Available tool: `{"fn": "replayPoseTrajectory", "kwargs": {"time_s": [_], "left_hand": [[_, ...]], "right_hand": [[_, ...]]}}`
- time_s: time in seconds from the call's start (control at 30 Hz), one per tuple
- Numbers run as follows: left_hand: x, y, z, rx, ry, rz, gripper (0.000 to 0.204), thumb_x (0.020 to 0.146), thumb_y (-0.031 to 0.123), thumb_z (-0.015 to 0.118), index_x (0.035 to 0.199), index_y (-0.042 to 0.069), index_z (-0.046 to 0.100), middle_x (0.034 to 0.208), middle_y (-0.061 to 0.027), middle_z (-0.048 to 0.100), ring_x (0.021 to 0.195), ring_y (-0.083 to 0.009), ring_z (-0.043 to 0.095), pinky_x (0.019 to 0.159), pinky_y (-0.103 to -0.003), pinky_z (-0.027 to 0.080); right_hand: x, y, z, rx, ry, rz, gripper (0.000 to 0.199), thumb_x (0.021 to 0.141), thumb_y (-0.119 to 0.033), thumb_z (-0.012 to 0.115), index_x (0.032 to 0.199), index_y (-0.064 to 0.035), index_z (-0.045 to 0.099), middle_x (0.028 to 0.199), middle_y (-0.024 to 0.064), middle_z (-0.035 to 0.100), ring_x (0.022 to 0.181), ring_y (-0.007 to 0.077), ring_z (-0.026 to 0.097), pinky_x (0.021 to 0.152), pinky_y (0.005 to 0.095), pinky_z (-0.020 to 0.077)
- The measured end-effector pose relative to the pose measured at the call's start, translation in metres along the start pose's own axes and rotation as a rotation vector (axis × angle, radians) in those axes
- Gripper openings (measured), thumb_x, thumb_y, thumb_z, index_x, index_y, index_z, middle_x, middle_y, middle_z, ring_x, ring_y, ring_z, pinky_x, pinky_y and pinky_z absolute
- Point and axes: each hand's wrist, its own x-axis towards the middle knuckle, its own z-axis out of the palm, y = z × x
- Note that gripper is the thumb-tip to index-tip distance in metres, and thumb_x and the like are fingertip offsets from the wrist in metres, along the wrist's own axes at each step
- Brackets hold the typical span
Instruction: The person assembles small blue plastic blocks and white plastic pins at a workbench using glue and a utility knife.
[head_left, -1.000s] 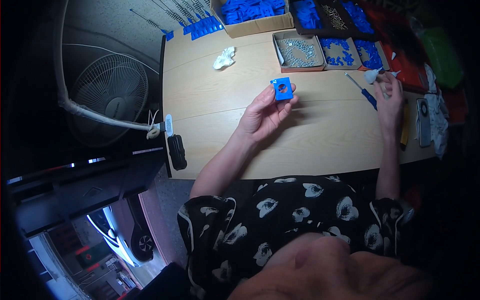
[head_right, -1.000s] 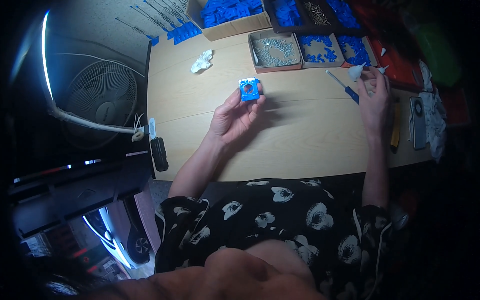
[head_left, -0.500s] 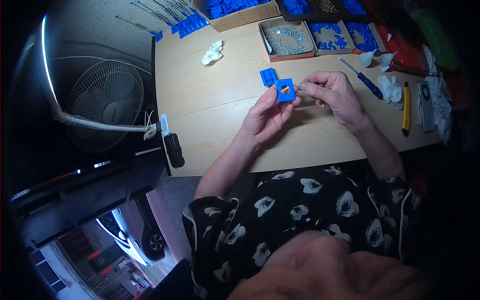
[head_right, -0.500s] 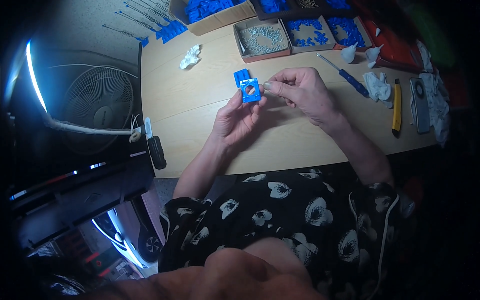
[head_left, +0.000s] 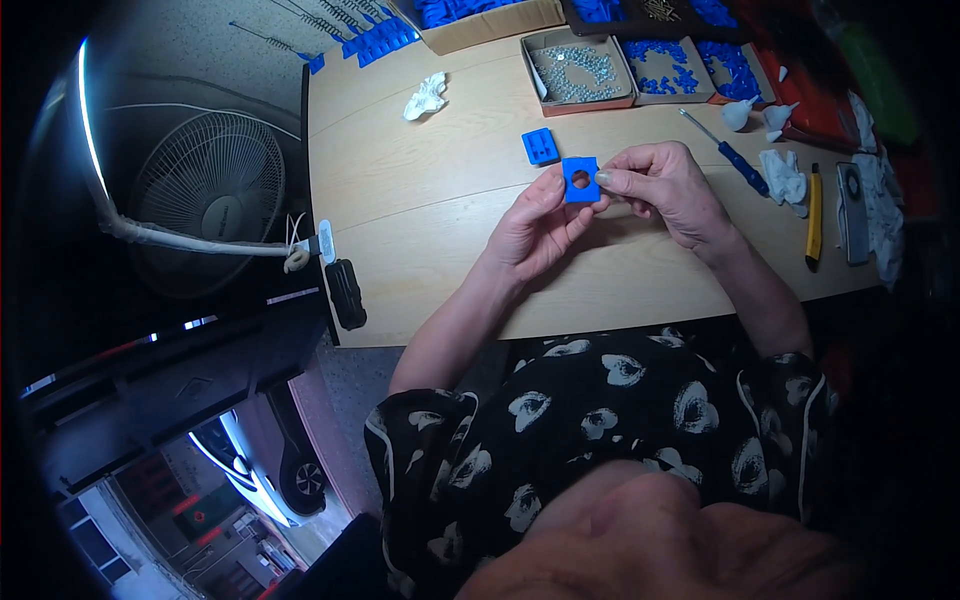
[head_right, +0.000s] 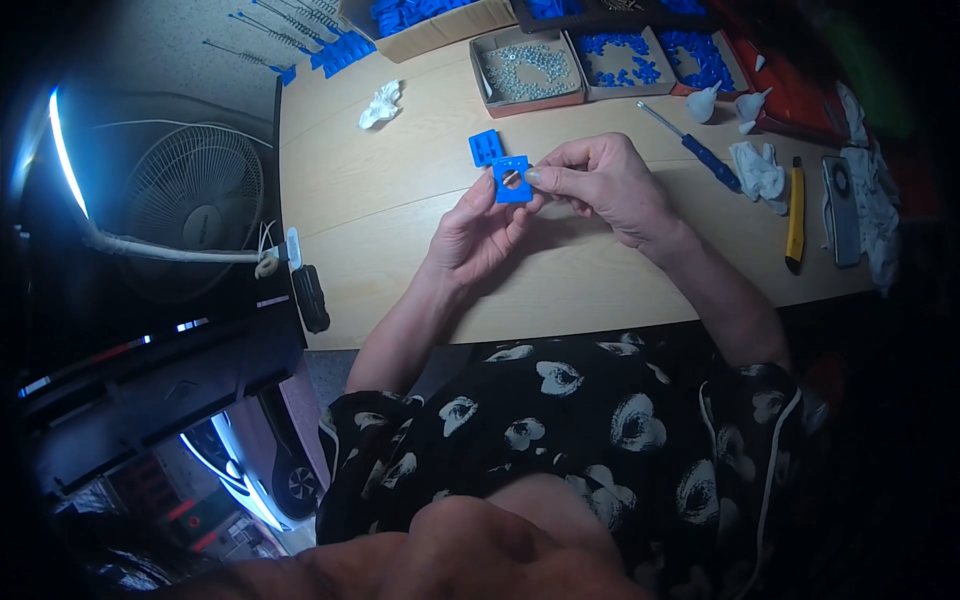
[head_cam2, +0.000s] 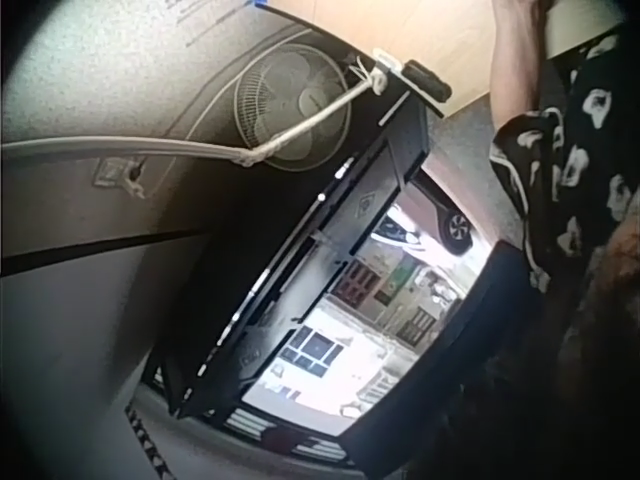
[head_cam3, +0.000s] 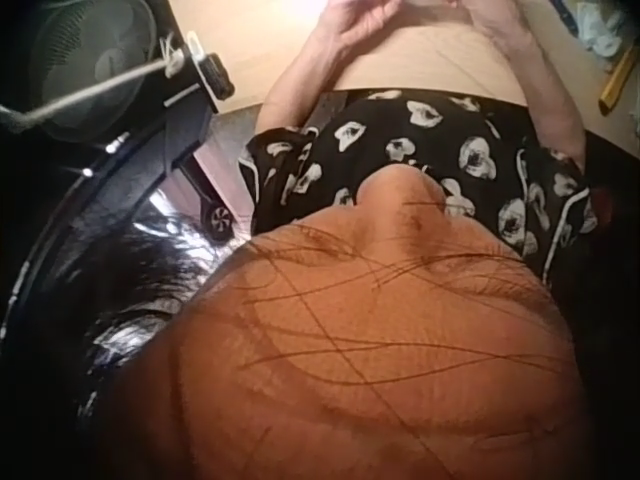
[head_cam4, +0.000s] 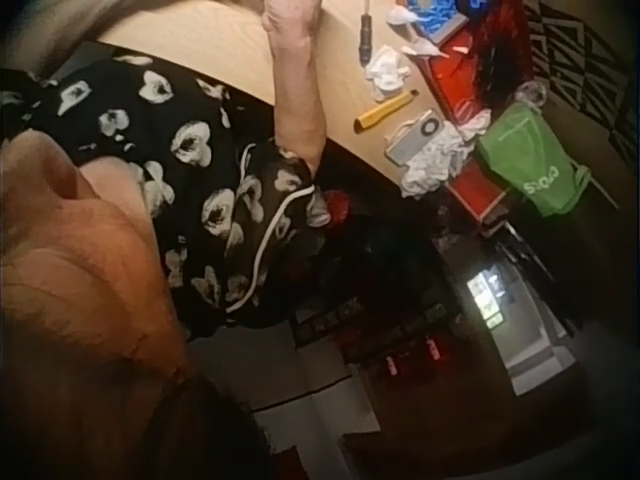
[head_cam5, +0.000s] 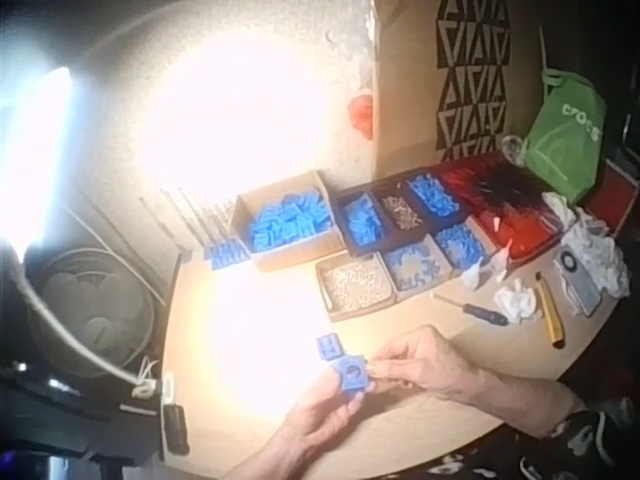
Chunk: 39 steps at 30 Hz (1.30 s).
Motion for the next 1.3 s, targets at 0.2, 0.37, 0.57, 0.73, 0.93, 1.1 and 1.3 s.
{"fn": "replayPoseTrajectory", "kwargs": {"time_s": [0.2, 0.37, 0.57, 0.73, 0.93, 1.1, 1.3], "left_hand": [[-0.001, 0.003, -0.002, 0.037, -0.019, -0.011, 0.04, 0.099, 0.02, 0.057, 0.132, 0.0, 0.046, 0.122, -0.015, 0.058, 0.108, -0.0266, 0.065, 0.091, -0.03, 0.058], [-0.007, 0.004, 0.018, 0.065, 0.215, -0.032, 0.036, 0.097, 0.016, 0.061, 0.127, -0.002, 0.053, 0.122, -0.0146, 0.061, 0.105, -0.0241, 0.066, 0.091, -0.03, 0.057], [-0.01, -0.013, 0.017, 0.274, 0.35, 0.051, 0.02, 0.094, 0.014, 0.066, 0.109, 0.0, 0.065, 0.102, -0.0109, 0.07, 0.095, -0.0171, 0.069, 0.083, -0.025, 0.056], [-0.009, -0.016, 0.019, 0.275, 0.371, 0.082, 0.017, 0.095, 0.012, 0.064, 0.107, 0.001, 0.066, 0.101, -0.0105, 0.07, 0.092, -0.0155, 0.068, 0.08, -0.025, 0.056], [-0.008, -0.023, 0.024, 0.306, 0.389, 0.148, 0.015, 0.095, 0.011, 0.064, 0.105, 0.0, 0.066, 0.098, -0.0104, 0.071, 0.088, -0.0142, 0.068, 0.077, -0.025, 0.055], [-0.007, -0.024, 0.024, 0.348, 0.422, 0.158, 0.014, 0.094, 0.011, 0.065, 0.102, 0.0, 0.067, 0.095, -0.0106, 0.071, 0.086, -0.014, 0.068, 0.075, -0.025, 0.054], [-0.007, -0.024, 0.026, 0.384, 0.474, 0.133, 0.014, 0.092, 0.011, 0.066, 0.1, 0.0, 0.066, 0.094, -0.0104, 0.071, 0.084, -0.0136, 0.067, 0.075, -0.025, 0.054]], "right_hand": [[0.004, 0.004, 0.0, 0.016, -0.014, 0.031, 0.018, 0.089, -0.015, 0.07, 0.092, 0.0022, 0.071, 0.071, 0.0011, 0.065, 0.056, 0.0009, 0.049, 0.049, 0.0153, 0.0367], [0.006, 0.013, -0.003, 0.12, 0.078, 0.017, 0.013, 0.089, -0.012, 0.069, 0.088, 0.001, 0.069, 0.07, 0.0, 0.062, 0.056, 0.0015, 0.048, 0.05, 0.0159, 0.0363], [0.005, 0.017, 0.001, 0.188, 0.117, 0.006, 0.013, 0.089, -0.012, 0.068, 0.084, -0.0004, 0.067, 0.069, -0.0013, 0.058, 0.055, 0.0018, 0.046, 0.05, 0.0164, 0.0356], [0.004, 0.022, 0.003, 0.202, 0.125, 0.011, 0.013, 0.089, -0.013, 0.069, 0.083, -0.0014, 0.065, 0.068, -0.0023, 0.056, 0.056, 0.0019, 0.045, 0.051, 0.0171, 0.0359], [0.0, 0.026, 0.006, 0.262, 0.142, -0.007, 0.012, 0.088, -0.013, 0.069, 0.084, -0.002, 0.064, 0.07, -0.0018, 0.056, 0.057, 0.0017, 0.046, 0.052, 0.0173, 0.0368], [-0.002, 0.032, 0.007, 0.281, 0.18, -0.007, 0.012, 0.088, -0.012, 0.069, 0.084, -0.0024, 0.063, 0.071, -0.0018, 0.057, 0.057, 0.0016, 0.046, 0.051, 0.0171, 0.0367], [-0.004, 0.036, 0.007, 0.287, 0.18, 0.006, 0.012, 0.087, -0.011, 0.069, 0.083, -0.0024, 0.063, 0.071, -0.0016, 0.057, 0.056, 0.0016, 0.045, 0.05, 0.0169, 0.0361]]}}
